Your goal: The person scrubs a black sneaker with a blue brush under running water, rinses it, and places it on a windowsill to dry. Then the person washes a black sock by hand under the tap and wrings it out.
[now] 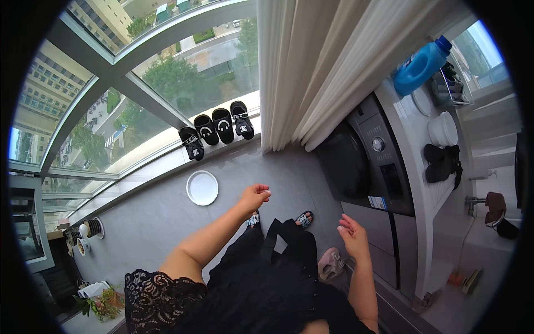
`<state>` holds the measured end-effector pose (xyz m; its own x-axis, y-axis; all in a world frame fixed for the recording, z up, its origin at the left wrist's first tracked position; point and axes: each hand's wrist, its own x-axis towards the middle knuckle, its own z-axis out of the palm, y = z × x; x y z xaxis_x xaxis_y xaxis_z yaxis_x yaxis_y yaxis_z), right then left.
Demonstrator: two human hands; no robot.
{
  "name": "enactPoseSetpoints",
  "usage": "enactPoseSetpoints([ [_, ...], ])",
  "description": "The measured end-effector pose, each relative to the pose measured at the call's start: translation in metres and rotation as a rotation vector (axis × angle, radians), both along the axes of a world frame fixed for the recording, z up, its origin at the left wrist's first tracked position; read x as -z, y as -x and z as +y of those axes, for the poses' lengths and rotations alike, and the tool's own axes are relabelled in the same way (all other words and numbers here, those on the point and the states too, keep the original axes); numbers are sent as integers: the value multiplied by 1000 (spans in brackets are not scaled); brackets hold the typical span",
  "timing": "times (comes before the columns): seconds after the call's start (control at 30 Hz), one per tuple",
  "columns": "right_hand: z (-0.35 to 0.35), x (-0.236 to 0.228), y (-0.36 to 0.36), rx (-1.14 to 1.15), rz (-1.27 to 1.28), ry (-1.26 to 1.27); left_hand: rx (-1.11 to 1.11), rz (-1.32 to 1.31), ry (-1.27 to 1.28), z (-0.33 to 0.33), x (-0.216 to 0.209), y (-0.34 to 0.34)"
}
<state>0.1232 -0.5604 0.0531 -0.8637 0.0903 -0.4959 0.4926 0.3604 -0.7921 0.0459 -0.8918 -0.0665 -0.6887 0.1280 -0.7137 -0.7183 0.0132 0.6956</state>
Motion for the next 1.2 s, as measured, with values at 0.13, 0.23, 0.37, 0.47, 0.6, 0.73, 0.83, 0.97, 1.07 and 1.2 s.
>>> enactPoseSetpoints([
  [0.13, 62, -42, -41, 73, 27, 79, 222, 95, -61, 116, -33, -1],
  [0.23, 127, -55, -70, 119, 108, 133, 363, 222, -239, 228, -73, -4],
  [0.37, 198, -76, -87, 161, 123, 33, 483, 307, -465, 359, -111, -17],
  [0.47, 231, -74, -92, 134, 119, 1, 580, 411, -477, 401, -143, -31],
  [0.6, 223, -59, -72, 46, 103, 108, 592, 501, -365, 374, -149, -32],
  [0.73, 157, -46, -25, -123, 61, 212, 316, 365, -316, 298, -120, -21],
  [0.83, 86, -34, 14, -313, 15, 208, 108, 304, -271, 217, -106, -20],
  [0.97, -9, -13, 58, -455, -22, 144, -50, 152, -220, 100, -77, -22],
  [1.07, -85, 16, 79, -488, -100, 166, -164, 73, -187, 14, -38, -27],
  [1.2, -178, 57, 104, -636, -209, 195, -363, -17, -45, -79, -5, -26],
])
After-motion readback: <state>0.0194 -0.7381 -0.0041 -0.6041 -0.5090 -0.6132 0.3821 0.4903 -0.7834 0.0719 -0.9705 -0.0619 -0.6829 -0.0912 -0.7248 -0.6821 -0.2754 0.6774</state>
